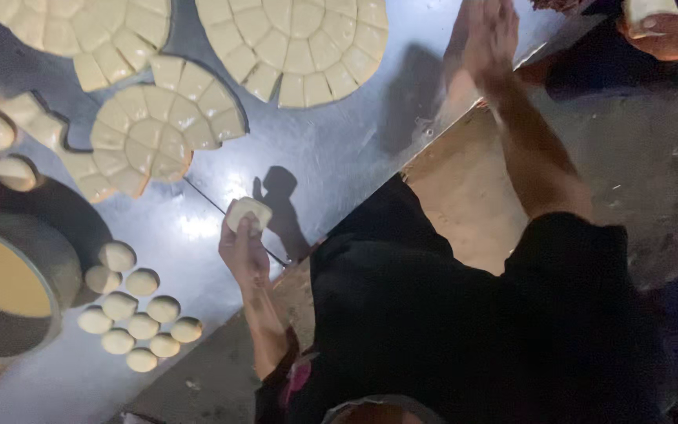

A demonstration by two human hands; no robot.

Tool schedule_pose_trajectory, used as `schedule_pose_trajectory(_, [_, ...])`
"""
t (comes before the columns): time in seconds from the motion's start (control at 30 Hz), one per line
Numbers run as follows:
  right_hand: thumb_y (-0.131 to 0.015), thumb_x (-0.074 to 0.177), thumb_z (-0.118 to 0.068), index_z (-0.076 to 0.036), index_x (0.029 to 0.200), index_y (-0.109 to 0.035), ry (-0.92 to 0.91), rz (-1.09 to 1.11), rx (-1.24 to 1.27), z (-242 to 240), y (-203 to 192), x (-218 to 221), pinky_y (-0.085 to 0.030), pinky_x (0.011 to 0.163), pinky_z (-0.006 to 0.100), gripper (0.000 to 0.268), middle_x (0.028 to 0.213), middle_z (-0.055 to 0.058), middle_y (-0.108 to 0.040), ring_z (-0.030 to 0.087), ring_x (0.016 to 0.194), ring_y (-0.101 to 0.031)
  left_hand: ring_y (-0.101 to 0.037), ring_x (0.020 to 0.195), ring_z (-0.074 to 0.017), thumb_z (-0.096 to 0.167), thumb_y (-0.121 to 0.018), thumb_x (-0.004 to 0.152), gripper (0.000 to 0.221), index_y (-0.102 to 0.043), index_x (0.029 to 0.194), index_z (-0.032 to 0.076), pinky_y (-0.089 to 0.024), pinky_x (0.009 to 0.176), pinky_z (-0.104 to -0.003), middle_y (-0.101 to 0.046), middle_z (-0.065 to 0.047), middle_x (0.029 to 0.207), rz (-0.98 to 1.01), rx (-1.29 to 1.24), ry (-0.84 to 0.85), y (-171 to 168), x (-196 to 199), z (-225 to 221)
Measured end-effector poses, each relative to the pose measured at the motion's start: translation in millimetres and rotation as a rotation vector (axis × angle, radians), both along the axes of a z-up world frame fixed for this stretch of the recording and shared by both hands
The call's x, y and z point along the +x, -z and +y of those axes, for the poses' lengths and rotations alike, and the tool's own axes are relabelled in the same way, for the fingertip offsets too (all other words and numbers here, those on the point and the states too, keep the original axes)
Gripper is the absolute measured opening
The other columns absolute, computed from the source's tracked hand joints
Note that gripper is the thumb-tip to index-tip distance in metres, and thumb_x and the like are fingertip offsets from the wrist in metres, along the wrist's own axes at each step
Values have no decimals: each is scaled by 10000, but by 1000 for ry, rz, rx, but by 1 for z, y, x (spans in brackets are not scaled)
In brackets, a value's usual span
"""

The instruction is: The person wipes their hands with a cloth, then takes pieces of pre-cut dough, adds a dark filling to each, and rolls them into balls by hand on a metal table.

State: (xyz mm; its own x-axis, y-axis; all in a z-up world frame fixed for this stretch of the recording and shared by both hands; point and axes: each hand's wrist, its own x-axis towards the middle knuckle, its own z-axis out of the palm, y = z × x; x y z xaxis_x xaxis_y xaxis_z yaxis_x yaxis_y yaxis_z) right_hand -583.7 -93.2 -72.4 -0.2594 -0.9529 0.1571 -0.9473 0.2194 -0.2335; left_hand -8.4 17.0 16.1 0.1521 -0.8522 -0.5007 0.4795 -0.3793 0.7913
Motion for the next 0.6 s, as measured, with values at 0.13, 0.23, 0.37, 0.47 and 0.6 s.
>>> schedule_pose_trajectory(0.13, [-693,1023,-119,-38,1223,-715,-31,-19,-72,2,0,-2,-617,896,383,217,1121,111,-752,263,1027,-747,-715,1078,-255,26,-623,983,337,-627,1279,-133,-578,1015,-390,-716,-175,1185,-50,7,-8,6,10,2])
schedule_pose_trajectory(0.23, [-702,1034,-91,-25,1223,-720,-16,-88,-54,-17,0,-4,-633,877,368,202,1101,107,-759,249,1002,-759,-719,1072,-269,22,-625,997,299,-670,1247,-135,-566,1028,-394,-731,-202,1169,-287,-43,96,8,2,-6])
schedule_pose_trajectory(0.37, [-715,1047,-54,-7,1224,-727,-85,-428,3,-40,-18,43,-654,852,349,183,1073,101,-768,231,970,-774,-756,977,-255,95,-591,1009,302,-676,1222,-101,-611,958,-383,-754,-176,1089,-237,-87,117,21,-8,-13])
schedule_pose_trajectory(0.47, [-725,1013,-8,7,1268,-642,-287,-1128,83,-21,-51,152,-648,819,332,269,1087,108,-734,221,946,-766,-728,946,-186,193,-660,1024,361,-690,1257,-81,-589,859,-316,-753,-140,1108,-125,-80,49,47,-25,-17])
schedule_pose_trajectory(0.6, [-743,1015,0,-25,1312,-649,-678,-1236,169,31,-106,329,-634,906,350,313,1197,147,-725,242,1036,-731,-568,807,-128,216,-668,1133,373,-718,1303,-113,-424,654,-260,-689,-122,1054,131,-132,-104,60,-50,-18])
